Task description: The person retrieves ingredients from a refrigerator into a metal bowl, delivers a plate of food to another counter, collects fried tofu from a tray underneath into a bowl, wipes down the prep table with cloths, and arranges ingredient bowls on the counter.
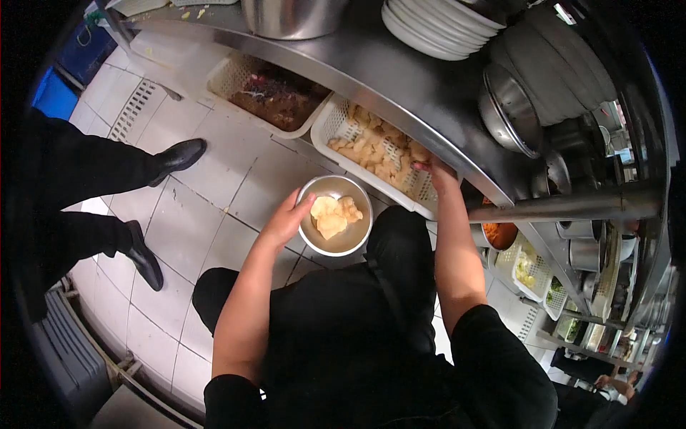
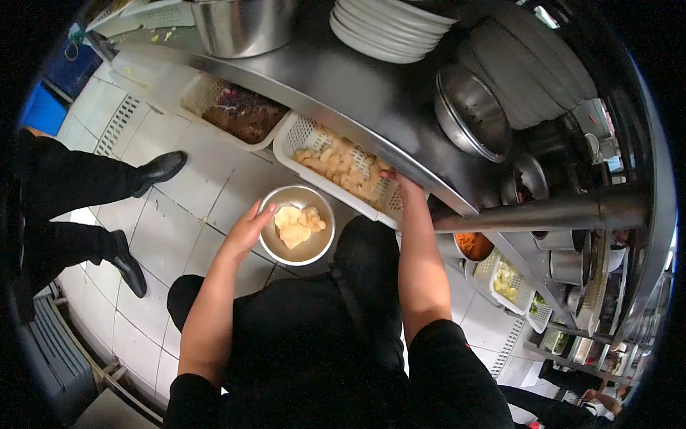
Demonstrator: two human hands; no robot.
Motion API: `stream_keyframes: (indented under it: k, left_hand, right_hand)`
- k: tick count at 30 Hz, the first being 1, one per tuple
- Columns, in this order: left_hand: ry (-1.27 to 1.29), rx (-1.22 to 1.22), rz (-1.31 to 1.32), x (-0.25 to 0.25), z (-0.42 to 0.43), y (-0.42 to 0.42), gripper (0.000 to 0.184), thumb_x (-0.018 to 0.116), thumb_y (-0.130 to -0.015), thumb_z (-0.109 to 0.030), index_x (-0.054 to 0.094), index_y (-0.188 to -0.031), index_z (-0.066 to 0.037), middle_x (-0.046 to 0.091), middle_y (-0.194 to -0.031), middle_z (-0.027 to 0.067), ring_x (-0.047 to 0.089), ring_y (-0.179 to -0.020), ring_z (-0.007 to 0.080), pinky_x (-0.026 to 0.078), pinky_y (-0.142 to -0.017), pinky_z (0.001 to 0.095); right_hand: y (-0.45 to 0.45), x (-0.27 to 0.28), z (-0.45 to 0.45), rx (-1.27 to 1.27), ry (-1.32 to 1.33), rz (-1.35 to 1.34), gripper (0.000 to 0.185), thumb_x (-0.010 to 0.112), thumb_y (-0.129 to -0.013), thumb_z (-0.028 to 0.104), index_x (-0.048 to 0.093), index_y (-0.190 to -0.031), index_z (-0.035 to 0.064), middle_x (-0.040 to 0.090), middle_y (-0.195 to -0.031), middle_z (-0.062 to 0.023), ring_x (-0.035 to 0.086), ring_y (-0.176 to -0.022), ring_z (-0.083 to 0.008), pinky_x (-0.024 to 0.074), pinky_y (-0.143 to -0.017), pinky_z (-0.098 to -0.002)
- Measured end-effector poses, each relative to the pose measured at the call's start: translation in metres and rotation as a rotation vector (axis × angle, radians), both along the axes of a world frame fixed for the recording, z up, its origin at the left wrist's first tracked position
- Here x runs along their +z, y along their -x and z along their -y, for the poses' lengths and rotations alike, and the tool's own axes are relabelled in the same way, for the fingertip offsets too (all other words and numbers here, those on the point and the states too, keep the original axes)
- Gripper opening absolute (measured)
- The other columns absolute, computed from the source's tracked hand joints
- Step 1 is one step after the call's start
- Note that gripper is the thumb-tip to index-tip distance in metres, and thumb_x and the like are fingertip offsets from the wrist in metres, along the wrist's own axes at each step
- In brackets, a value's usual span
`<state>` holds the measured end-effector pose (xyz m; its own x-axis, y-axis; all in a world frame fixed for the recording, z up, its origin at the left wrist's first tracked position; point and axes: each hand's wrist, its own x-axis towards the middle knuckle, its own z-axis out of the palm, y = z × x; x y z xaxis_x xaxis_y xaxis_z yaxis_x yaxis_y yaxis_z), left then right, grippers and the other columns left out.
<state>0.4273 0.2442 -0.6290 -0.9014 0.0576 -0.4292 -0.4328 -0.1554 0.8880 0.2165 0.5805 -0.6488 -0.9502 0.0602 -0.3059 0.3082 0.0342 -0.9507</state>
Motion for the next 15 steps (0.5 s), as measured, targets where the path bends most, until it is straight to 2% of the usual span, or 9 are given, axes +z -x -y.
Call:
stream_keyframes:
  k: [1, 4, 6, 7, 9, 10, 12, 13, 15]
  left_hand:
    - [-0.005, 0.002, -0.003, 0.003, 0.0, 0.0, 0.052, 0.052, -0.1, -0.039, 0.048, -0.135, 0.0, 0.059, -0.126, 0.0111, 0.052, -0.118, 0.0175, 0.038, -0.103, 0.0303]
    - [-0.047, 0.001, -0.039, 0.0, -0.002, 0.001, 0.052, 0.052, -0.1, -0.038, 0.048, -0.136, 0.0, 0.059, -0.126, 0.0111, 0.052, -0.118, 0.0173, 0.038, -0.103, 0.0302]
    - [-0.049, -0.014, -0.012, 0.002, -0.005, 0.001, 0.052, 0.052, -0.1, -0.038, 0.047, -0.137, -0.001, 0.058, -0.127, 0.011, 0.052, -0.118, 0.0172, 0.038, -0.103, 0.0301]
    - [-0.05, -0.031, 0.009, 0.003, -0.005, 0.001, 0.053, 0.052, -0.1, -0.038, 0.047, -0.137, -0.001, 0.058, -0.127, 0.0109, 0.052, -0.119, 0.0171, 0.038, -0.103, 0.0301]
    - [-0.076, -0.033, 0.004, -0.001, -0.008, 0.001, 0.053, 0.052, -0.1, -0.038, 0.046, -0.138, -0.001, 0.058, -0.128, 0.0107, 0.051, -0.119, 0.017, 0.038, -0.103, 0.0301]
    - [-0.103, -0.035, -0.003, -0.002, -0.01, 0.002, 0.054, 0.052, -0.1, -0.038, 0.046, -0.139, -0.001, 0.057, -0.129, 0.0105, 0.051, -0.12, 0.0169, 0.038, -0.103, 0.0301]
    - [-0.085, -0.06, 0.0, -0.003, -0.01, 0.002, 0.054, 0.053, -0.1, -0.038, 0.045, -0.139, -0.002, 0.057, -0.13, 0.0105, 0.051, -0.121, 0.017, 0.037, -0.104, 0.0301]
    - [-0.068, -0.077, 0.011, -0.002, -0.01, 0.002, 0.055, 0.053, -0.1, -0.038, 0.045, -0.14, -0.002, 0.056, -0.131, 0.0105, 0.05, -0.122, 0.0171, 0.037, -0.104, 0.03]
    - [-0.068, -0.068, 0.006, -0.001, -0.01, 0.002, 0.055, 0.053, -0.1, -0.038, 0.044, -0.14, -0.002, 0.056, -0.131, 0.0105, 0.05, -0.122, 0.0171, 0.037, -0.104, 0.03]
  right_hand:
    - [-0.02, 0.024, 0.009, -0.114, -0.031, -0.088, 0.034, 0.058, -0.097, 0.03, 0.058, -0.122, 0.0056, 0.061, -0.117, -0.0106, 0.064, -0.096, -0.0207, 0.0566, -0.064, -0.0319]
    - [-0.069, 0.059, 0.021, -0.108, -0.035, -0.134, 0.034, 0.059, -0.097, 0.032, 0.06, -0.116, 0.004, 0.062, -0.114, -0.0092, 0.064, -0.094, -0.0185, 0.0544, -0.065, -0.0314]
    - [-0.091, 0.036, 0.003, 0.384, 0.131, -0.241, 0.024, 0.057, -0.094, 0.014, 0.061, -0.116, 0.0054, 0.066, -0.106, -0.0094, 0.066, -0.092, -0.0192, 0.0545, -0.065, -0.0314]
    - [-0.095, 0.046, 0.012, 0.383, 0.131, -0.239, 0.024, 0.057, -0.094, 0.014, 0.061, -0.116, 0.0054, 0.066, -0.106, -0.0094, 0.066, -0.092, -0.0192, 0.0545, -0.065, -0.0314]
    - [-0.105, 0.084, 0.039, 0.522, -0.347, -0.046, 0.03, 0.056, -0.093, 0.018, 0.062, -0.118, 0.0037, 0.068, -0.109, -0.012, 0.066, -0.098, -0.0272, 0.0539, -0.077, -0.0381]
    - [-0.088, 0.07, 0.031, 0.515, -0.346, -0.051, 0.03, 0.056, -0.093, 0.018, 0.062, -0.118, 0.0037, 0.068, -0.109, -0.012, 0.066, -0.098, -0.0272, 0.0539, -0.077, -0.0381]
    - [-0.025, 0.021, 0.01, 0.389, -0.917, -0.108, 0.048, 0.053, -0.093, 0.031, 0.053, -0.134, 0.0059, 0.058, -0.132, -0.0182, 0.054, -0.123, -0.035, 0.0429, -0.103, -0.044]
    - [-0.012, 0.014, 0.015, 0.383, -0.917, -0.113, 0.048, 0.053, -0.093, 0.031, 0.053, -0.134, 0.0059, 0.058, -0.132, -0.0182, 0.054, -0.123, -0.035, 0.0429, -0.103, -0.044]
    - [0.003, 0.0, 0.03, 0.488, -1.078, 0.091, 0.062, 0.047, -0.094, 0.041, 0.038, -0.148, 0.0124, 0.035, -0.153, -0.0174, 0.031, -0.142, -0.036, 0.0225, -0.118, -0.0442]
